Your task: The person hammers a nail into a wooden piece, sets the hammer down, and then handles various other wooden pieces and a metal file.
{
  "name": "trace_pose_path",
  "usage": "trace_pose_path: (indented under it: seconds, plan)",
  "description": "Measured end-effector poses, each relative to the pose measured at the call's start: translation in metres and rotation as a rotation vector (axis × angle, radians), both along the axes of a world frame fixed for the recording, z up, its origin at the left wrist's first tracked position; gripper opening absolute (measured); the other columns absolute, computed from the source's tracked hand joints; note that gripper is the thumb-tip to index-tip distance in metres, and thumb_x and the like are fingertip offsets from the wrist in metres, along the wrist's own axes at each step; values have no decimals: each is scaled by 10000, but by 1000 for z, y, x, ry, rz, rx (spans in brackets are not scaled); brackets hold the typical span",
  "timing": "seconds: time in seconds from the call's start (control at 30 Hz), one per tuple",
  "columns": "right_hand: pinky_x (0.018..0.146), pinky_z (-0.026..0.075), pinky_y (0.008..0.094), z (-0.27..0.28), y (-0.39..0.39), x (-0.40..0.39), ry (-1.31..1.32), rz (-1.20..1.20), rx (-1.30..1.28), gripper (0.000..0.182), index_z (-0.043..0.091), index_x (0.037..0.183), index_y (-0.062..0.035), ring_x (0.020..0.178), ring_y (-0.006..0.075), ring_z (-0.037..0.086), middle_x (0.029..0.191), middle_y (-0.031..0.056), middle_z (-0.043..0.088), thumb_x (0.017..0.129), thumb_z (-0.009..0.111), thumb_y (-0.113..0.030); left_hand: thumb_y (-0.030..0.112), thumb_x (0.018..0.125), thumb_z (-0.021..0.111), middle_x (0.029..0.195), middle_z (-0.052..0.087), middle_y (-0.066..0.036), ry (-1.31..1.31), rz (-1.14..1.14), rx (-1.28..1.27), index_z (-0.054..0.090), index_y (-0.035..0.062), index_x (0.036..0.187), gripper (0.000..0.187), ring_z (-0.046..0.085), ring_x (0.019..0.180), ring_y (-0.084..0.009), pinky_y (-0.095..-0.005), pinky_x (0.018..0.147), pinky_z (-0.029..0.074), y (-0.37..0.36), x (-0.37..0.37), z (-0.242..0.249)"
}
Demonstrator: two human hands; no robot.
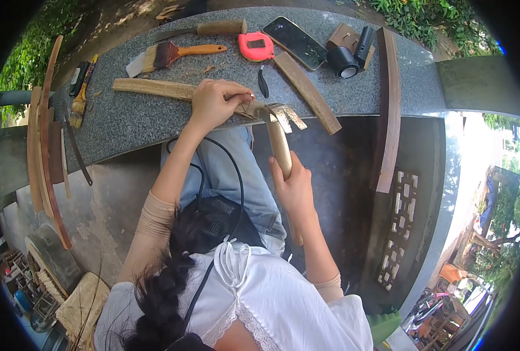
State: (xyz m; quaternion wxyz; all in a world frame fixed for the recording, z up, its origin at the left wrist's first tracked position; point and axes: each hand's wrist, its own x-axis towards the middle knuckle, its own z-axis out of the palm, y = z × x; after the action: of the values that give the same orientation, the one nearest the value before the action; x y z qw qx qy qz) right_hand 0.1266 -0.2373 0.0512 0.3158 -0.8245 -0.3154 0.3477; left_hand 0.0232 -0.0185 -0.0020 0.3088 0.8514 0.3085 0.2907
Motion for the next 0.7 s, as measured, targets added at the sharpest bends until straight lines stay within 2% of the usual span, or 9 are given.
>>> trace_pose_path:
  seconds: [0.27,0.47,0.6,0.7]
  plan:
    - [554,463,377,2,1,-2,6,-10,-4,299,599,956,-7,529,256,607,601,143,592,961,618,-305,254,830,707,800,746,78,-22,-7,21,794,242,842,89,683,819,-109,-319,787,402,0,0,-2]
    - [524,446,351,24,5,8,-25,18,-37,286,609,942,-12,524,199,603,590,108,583,967,619,-296,244,824,711,804,747,76,-21,-6,59,793,243,835,82,685,820,-111,-317,793,405,0,0,-5]
    - [483,434,328,52,18,13,-119,-3,196,283,603,937,-13,478,153,579,556,65,566,972,630,-292,241,818,713,818,749,70,-41,-5,50,792,245,829,79,683,814,-118,-315,784,409,0,0,-6]
    - [484,434,331,47,25,9,-104,-4,201,296,592,922,-18,477,162,583,554,72,565,971,633,-306,240,816,713,821,749,68,-31,-8,39,793,245,827,80,683,812,-123,-317,779,415,-1,-1,-3]
